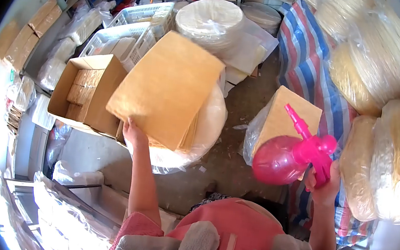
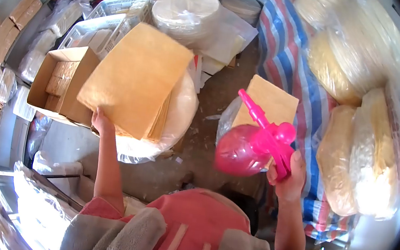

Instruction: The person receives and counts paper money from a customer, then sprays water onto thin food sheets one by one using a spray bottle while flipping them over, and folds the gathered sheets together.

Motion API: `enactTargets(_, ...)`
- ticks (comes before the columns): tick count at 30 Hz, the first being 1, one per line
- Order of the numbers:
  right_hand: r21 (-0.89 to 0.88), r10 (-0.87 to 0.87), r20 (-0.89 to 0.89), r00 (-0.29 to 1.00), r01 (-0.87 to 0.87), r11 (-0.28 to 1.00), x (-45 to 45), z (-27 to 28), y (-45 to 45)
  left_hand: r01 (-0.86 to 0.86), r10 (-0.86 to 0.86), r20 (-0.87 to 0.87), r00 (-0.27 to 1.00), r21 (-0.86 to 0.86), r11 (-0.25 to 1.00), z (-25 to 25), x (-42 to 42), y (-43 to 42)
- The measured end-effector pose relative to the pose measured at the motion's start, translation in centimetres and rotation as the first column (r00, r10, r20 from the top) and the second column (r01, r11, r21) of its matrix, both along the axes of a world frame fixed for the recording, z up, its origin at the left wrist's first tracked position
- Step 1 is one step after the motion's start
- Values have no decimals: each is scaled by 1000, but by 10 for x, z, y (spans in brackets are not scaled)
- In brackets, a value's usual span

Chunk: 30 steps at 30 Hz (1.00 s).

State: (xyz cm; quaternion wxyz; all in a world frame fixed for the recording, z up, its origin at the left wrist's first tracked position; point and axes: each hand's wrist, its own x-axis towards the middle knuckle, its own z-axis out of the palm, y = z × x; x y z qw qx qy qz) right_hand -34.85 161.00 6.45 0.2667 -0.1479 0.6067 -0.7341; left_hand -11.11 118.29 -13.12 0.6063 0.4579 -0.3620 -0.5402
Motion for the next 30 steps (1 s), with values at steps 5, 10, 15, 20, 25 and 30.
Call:
enactTargets(5, 302, -35, -120, 992, 70, 951, -7, -32, 18, -178, 125, 179, 976, 319, 931, -130, 39, -25)
enactTargets(10, 232, -226, 23, 974, 215, 949, -12, -51, 62, -247, 164, 208, 964, 483, 840, -119, 22, -15)
enactTargets(15, 261, -259, 117, 959, 222, 940, -22, -64, 102, -290, 101, 534, 840, 283, 914, -177, 41, -46)
enactTargets(20, 469, -240, 101, 966, 166, 868, -47, -66, 132, -187, -169, 963, 212, 210, 960, -122, 53, -31)
enactTargets(25, 833, 144, 20, 989, -96, 545, -89, -97, 127, 415, 222, 958, 181, -279, 866, -116, -41, 61)
enactTargets(30, 522, -160, 2, 987, 136, 842, -114, -91, 154, 940, -189, 960, 207, -142, 310, -88, -175, 200)
